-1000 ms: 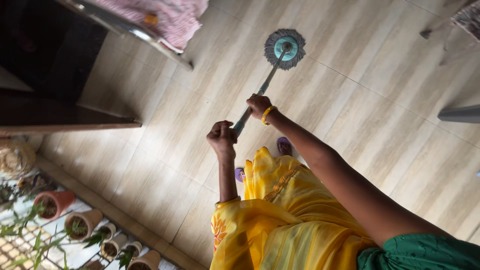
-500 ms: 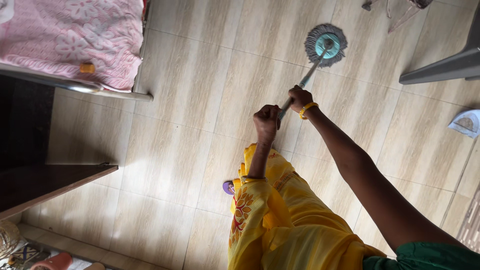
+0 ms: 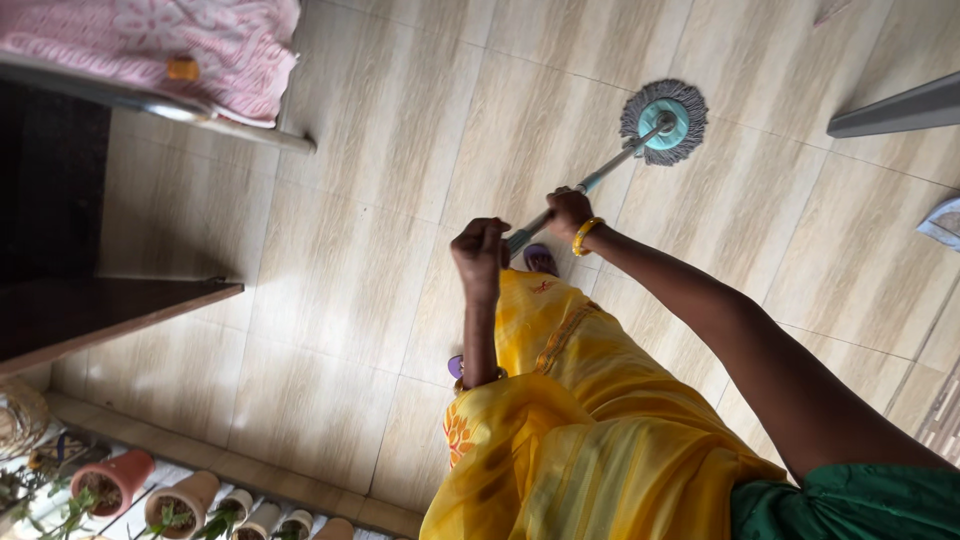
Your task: The person mops a tiled floor using a spin mop, moving around a birdcage, a chair, and a bed. They navigate the mop under furniture and along the edges of the room, covering a significant area of the floor.
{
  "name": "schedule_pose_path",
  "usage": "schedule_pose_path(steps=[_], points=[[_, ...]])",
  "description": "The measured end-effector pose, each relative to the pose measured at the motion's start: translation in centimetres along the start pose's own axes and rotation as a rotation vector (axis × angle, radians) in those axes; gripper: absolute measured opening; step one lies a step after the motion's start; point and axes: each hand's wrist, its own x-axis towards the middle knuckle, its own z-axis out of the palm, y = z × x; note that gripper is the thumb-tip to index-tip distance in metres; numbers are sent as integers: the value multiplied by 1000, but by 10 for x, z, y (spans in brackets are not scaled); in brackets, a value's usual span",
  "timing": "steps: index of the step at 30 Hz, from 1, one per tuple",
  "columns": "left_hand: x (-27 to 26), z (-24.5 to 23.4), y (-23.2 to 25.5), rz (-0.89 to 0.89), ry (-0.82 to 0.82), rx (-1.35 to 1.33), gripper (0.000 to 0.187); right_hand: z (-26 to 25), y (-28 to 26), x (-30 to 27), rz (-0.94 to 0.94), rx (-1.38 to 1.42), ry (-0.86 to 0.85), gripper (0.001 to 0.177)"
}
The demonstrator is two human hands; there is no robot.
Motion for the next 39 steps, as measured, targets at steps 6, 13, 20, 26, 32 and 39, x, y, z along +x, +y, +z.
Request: schedule_pose_path(steps=[6,13,20,26,32,39], points=[[-85,-137,40,41,228,-123,8,84,-135,4,-188,14,-74,12],[-223,-309,76,207,529,-103,10,184,-357,-26,-434,145,-171,11],[-305,-398,68,384,824,-91,12,252,-504,-36,-664,114,-360,15],[-294,-396,9,585,1089,-240,17,276,-520,-12,-831,-60,-522,16],[-255,-362,21,366,1120,-185,17,260,-481,32,-879,-45,-430,11],[-242,-337,60,268,917,-228,18,209,-450,30,-829,114,-384,13]])
